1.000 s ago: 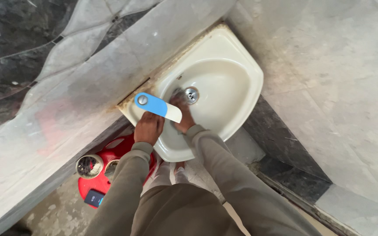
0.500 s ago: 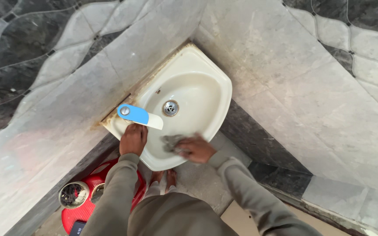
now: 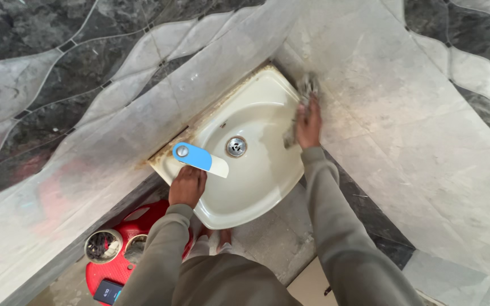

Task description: The person cleans a sink with a cloth, wiping the interior basin, the rim, and the faucet fixture.

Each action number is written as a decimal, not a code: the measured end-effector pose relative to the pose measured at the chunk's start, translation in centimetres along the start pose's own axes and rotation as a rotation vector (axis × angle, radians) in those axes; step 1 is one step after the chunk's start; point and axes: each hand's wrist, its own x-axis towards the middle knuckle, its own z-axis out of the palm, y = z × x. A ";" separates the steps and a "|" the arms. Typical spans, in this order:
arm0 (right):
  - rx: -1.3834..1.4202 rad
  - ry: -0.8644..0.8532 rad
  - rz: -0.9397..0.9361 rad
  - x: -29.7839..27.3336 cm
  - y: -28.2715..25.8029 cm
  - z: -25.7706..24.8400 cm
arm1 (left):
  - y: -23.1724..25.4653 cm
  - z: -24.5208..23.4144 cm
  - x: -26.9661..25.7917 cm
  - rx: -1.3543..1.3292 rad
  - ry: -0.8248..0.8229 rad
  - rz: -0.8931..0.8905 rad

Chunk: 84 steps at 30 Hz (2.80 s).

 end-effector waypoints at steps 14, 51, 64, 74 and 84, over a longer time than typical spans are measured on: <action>-0.233 -0.157 -0.244 -1.3 -6.4 14.5 | 0.0 -0.1 0.4 0.000 0.009 0.032; 1.433 -0.104 1.004 -20.3 -5.8 1.5 | 0.2 -0.7 -0.7 -0.116 0.049 -0.037; 0.063 -0.418 -0.186 -15.9 -19.6 8.6 | -0.4 -0.3 -0.6 -0.068 -0.072 -0.091; 0.376 -0.475 0.319 -12.7 -11.6 15.5 | -0.1 -0.3 -0.9 -0.119 -0.034 -0.089; 1.372 -0.394 1.152 -18.9 -7.3 10.9 | -0.2 -0.1 -0.9 -0.110 0.049 -0.037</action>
